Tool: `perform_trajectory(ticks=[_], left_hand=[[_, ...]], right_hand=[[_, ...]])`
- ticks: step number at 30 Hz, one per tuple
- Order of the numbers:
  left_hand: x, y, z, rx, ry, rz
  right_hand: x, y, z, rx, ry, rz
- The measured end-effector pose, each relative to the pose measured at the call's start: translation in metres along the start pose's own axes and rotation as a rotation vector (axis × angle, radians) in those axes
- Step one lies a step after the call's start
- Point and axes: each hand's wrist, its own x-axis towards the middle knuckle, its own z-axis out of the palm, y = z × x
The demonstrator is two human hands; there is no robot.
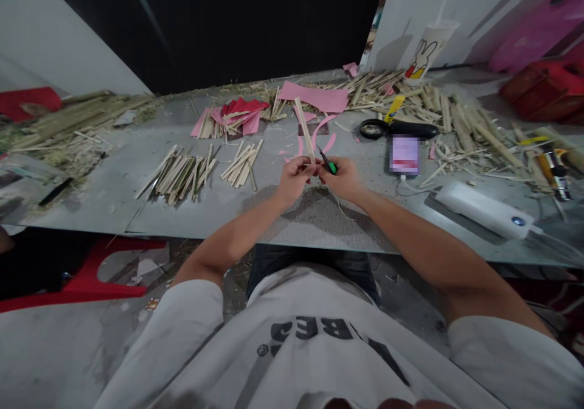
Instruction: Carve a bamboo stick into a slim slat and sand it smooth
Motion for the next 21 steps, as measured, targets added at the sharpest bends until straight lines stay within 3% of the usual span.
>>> perform_trajectory(ticks=[5,12,21], left_hand=[[0.003,-0.002,-0.003,0.038,0.042,-0.028],[0.004,-0.006,0.000,0.059,-0.010,-0.067],[0.002,-0.004,-0.004,0.068,-0.031,0.041]], right_hand=[[0.003,0.001,-0.007,-0.129,-0.021,-0.064],[0.004,-0.003,-0.027,-0.402,0.021,-0.143],[0.011,-0.001,-0.033,-0.857,0.028,-0.036]])
